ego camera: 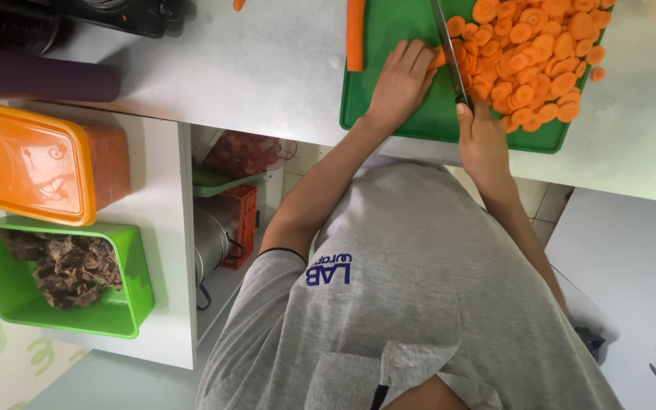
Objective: Chopping several carrots into small round slices on a green cutting board using a kitchen knife.
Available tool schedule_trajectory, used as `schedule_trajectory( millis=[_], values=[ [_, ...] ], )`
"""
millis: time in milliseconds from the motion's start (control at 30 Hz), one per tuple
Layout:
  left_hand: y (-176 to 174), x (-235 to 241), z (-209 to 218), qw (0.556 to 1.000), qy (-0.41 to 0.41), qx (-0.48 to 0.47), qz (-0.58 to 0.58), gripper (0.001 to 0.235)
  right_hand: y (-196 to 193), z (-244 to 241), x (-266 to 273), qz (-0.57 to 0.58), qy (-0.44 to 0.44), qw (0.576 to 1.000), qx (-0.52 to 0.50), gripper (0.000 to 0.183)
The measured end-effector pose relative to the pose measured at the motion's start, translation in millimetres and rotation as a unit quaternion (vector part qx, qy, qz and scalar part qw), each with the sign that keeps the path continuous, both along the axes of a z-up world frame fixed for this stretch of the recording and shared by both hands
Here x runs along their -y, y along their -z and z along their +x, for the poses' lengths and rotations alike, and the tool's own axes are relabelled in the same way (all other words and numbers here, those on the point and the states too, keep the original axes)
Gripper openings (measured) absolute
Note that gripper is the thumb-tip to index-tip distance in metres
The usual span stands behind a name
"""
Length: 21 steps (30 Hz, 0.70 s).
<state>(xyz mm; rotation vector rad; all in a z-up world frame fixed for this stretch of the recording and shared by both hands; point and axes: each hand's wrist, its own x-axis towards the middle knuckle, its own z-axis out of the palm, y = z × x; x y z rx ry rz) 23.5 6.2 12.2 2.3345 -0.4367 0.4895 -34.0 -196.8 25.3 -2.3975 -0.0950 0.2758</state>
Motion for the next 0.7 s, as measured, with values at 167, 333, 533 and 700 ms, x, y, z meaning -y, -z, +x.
schedule_trajectory(
  millis=[167, 333, 533, 700],
  values=[
    [3, -5, 5, 1.000, 0.021, 0.000, 0.005, 0.028, -16, 4, -5, 0.004, -0.003, 0.999, -0.047, 0.043],
    [2, -9, 8, 0.999, 0.042, 0.012, -0.019, 0.030, -10, 10, 1, 0.002, -0.026, 1.000, -0.017, 0.042],
    [13, -8, 10, 0.998, 0.056, 0.015, -0.013, 0.025, 15, 29, -17, -0.115, -0.033, 0.992, -0.034, 0.047],
    [1, -11, 6, 0.998, 0.048, 0.022, -0.016, 0.030, 36, 34, -8, -0.006, -0.030, 1.000, 0.004, 0.044]
  ],
)
